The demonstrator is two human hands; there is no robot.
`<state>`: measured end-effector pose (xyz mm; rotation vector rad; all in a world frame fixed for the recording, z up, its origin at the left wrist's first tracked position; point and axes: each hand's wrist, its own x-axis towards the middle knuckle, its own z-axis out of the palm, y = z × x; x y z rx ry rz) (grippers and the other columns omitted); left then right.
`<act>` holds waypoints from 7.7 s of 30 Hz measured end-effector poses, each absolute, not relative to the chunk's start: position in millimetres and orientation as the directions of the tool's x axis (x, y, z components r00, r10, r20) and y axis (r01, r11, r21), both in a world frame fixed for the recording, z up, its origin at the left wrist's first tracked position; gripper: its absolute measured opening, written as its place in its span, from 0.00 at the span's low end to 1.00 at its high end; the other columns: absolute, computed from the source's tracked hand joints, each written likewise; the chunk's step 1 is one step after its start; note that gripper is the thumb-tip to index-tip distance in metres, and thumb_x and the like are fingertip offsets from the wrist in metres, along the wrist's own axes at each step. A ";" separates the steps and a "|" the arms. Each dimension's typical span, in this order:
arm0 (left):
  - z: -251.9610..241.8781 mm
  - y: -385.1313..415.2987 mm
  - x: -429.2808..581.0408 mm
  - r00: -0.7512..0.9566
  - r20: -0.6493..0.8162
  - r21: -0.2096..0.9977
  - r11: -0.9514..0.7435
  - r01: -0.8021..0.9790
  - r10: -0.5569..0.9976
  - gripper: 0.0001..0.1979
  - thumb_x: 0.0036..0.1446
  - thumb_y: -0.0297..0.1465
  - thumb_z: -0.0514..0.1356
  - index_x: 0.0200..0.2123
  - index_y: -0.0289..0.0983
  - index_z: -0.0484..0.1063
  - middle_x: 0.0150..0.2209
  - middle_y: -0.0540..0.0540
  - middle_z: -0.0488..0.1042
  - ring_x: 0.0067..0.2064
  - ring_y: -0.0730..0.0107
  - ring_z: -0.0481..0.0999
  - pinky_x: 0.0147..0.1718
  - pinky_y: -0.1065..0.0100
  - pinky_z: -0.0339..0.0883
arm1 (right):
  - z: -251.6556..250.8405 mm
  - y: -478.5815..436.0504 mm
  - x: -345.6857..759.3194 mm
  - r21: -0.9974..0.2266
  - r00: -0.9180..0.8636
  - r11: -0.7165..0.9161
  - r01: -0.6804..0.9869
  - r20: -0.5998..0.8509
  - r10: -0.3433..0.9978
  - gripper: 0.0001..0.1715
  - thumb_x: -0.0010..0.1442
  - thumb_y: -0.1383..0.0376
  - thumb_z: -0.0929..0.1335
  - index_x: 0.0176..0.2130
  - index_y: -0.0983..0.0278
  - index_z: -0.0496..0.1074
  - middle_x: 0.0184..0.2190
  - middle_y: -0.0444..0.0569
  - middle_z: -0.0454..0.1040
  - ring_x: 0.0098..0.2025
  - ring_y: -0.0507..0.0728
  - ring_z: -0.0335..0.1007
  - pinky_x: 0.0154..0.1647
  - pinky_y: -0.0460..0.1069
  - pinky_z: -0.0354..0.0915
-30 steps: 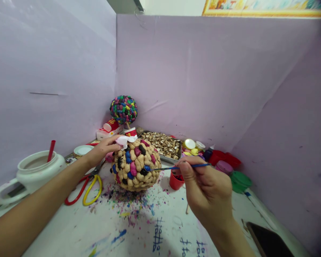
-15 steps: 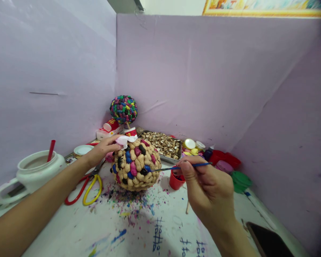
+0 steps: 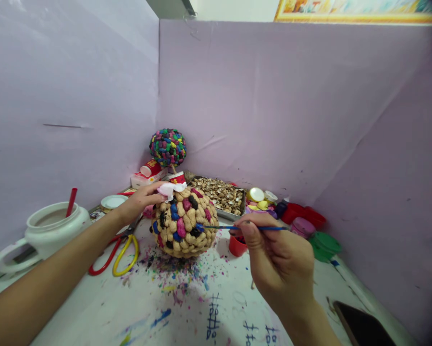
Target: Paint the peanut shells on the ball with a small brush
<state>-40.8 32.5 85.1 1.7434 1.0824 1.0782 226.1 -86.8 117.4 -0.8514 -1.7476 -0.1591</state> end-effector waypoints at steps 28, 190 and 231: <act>83.1 35.0 -41.6 0.282 0.274 0.905 -0.346 0.247 0.919 0.24 0.49 0.36 0.61 0.51 0.39 0.75 0.52 0.46 0.76 0.55 0.47 0.70 0.54 0.54 0.63 | 121.8 -87.3 226.5 -0.214 -0.152 0.743 0.634 0.907 0.392 0.08 0.60 0.74 0.64 0.31 0.67 0.71 0.22 0.43 0.73 0.23 0.46 0.70 0.24 0.40 0.63; 70.0 44.7 -48.6 0.103 0.027 0.984 -0.008 -0.181 0.994 0.20 0.36 0.26 0.59 0.38 0.39 0.75 0.28 0.51 0.79 0.32 0.62 0.75 0.32 0.65 0.68 | 114.0 -86.9 213.6 -0.309 -0.090 0.832 0.461 0.916 0.390 0.08 0.59 0.74 0.65 0.34 0.65 0.73 0.25 0.44 0.78 0.22 0.49 0.72 0.20 0.42 0.66; 68.6 45.1 -49.8 0.120 0.026 0.988 -0.007 -0.156 0.992 0.20 0.37 0.27 0.60 0.38 0.42 0.78 0.37 0.50 0.82 0.44 0.54 0.77 0.39 0.62 0.70 | 110.4 -85.3 212.3 -0.295 -0.110 0.827 0.479 0.914 0.390 0.07 0.59 0.74 0.65 0.32 0.65 0.71 0.22 0.43 0.75 0.22 0.48 0.70 0.22 0.42 0.68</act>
